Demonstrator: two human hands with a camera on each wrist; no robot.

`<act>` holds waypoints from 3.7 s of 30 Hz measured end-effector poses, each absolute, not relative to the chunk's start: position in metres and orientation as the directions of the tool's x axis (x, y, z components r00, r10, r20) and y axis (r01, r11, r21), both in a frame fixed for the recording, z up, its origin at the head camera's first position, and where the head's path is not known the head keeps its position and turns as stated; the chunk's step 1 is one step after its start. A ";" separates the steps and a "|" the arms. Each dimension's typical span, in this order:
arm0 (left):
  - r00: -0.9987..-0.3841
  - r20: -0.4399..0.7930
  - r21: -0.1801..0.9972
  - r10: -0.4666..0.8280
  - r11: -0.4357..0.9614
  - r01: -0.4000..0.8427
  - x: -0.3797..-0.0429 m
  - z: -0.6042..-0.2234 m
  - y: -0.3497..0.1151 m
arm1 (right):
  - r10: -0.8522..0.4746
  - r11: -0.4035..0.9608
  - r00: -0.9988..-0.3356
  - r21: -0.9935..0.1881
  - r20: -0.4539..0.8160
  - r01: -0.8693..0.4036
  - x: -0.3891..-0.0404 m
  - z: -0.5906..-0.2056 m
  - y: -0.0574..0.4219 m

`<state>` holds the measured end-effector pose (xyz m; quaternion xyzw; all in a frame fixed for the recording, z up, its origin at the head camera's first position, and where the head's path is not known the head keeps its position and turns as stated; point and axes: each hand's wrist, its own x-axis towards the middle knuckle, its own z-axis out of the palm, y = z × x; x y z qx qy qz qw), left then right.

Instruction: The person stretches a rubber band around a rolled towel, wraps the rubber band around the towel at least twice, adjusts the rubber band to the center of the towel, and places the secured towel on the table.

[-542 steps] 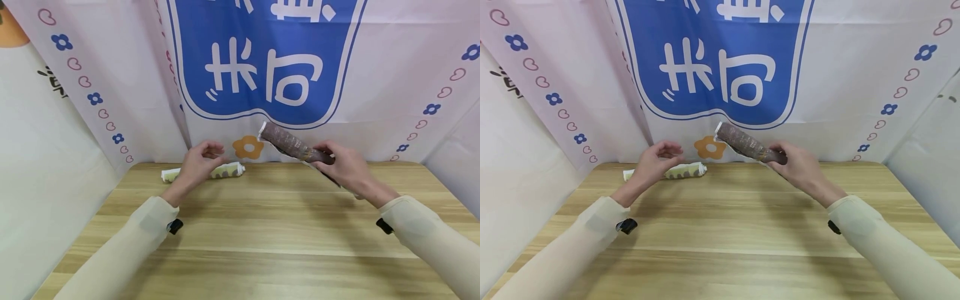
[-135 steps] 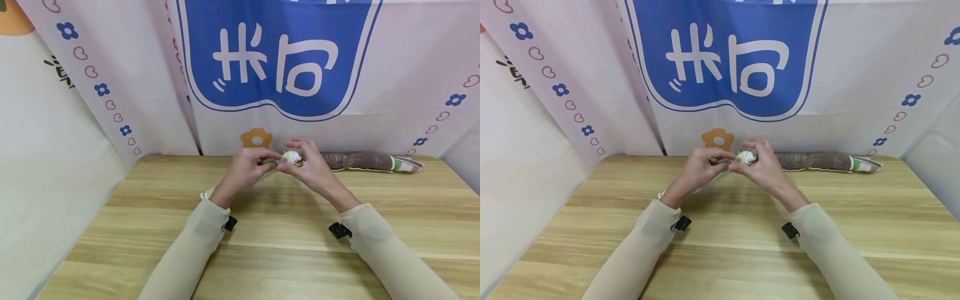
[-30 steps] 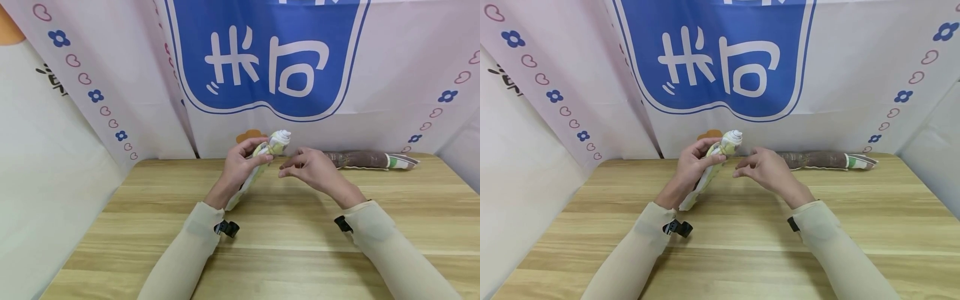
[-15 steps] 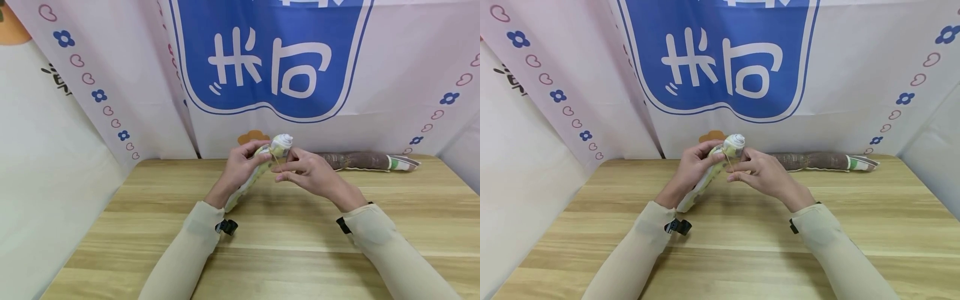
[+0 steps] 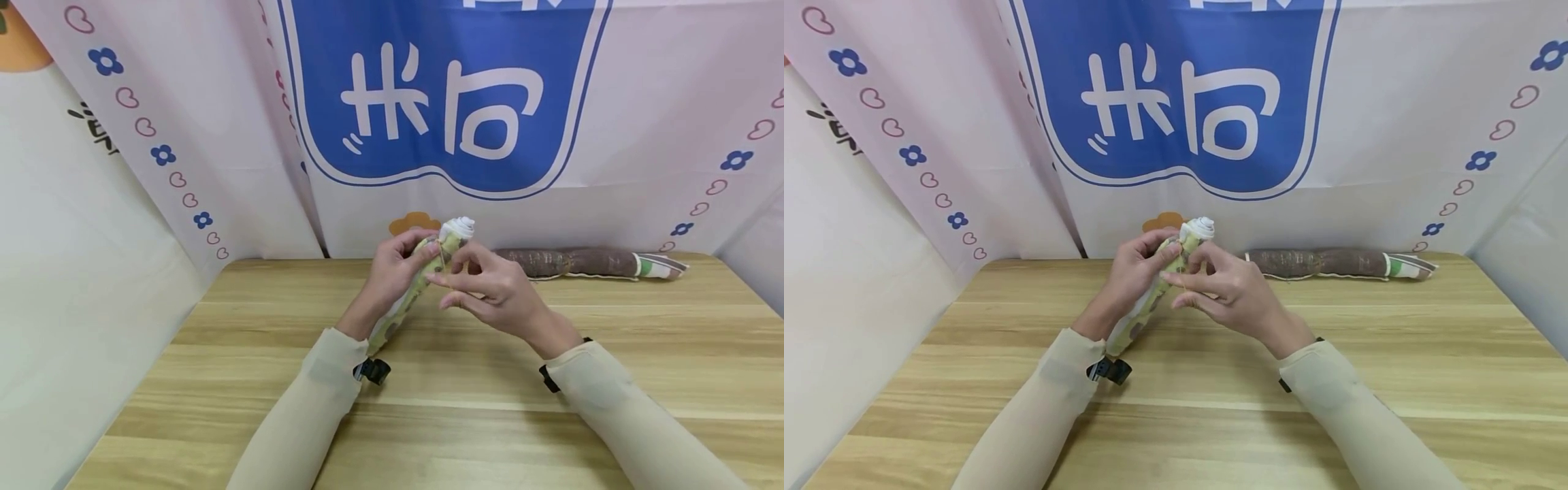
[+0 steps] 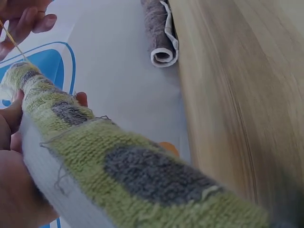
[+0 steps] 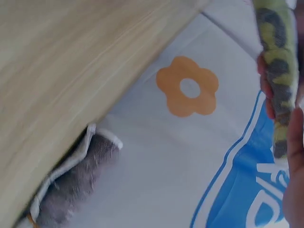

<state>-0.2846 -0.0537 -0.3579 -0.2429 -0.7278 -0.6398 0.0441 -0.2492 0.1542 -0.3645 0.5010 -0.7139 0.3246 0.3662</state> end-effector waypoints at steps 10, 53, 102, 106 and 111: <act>-0.917 0.347 0.926 0.196 0.081 0.368 -0.285 -0.356 -0.050 | -0.389 0.619 -0.367 -0.055 0.845 -0.783 -0.248 -0.374 0.154; -0.843 0.505 0.851 0.185 0.056 0.522 -0.283 -0.355 -0.051 | -0.108 0.262 -0.975 -0.941 0.193 -0.215 -0.246 -0.365 0.151; -0.634 0.523 0.229 0.570 0.623 0.748 -0.277 -0.358 -0.051 | -0.277 0.548 -0.928 -0.752 0.250 -0.366 -0.260 -0.376 0.160; -0.592 0.545 0.181 0.593 0.607 0.774 -0.277 -0.360 -0.050 | -0.296 0.556 -0.925 -0.744 0.238 -0.370 -0.260 -0.375 0.163; -0.519 0.553 0.067 0.652 0.586 0.807 -0.278 -0.365 -0.051 | -0.341 0.570 -0.918 -0.731 0.205 -0.375 -0.261 -0.374 0.166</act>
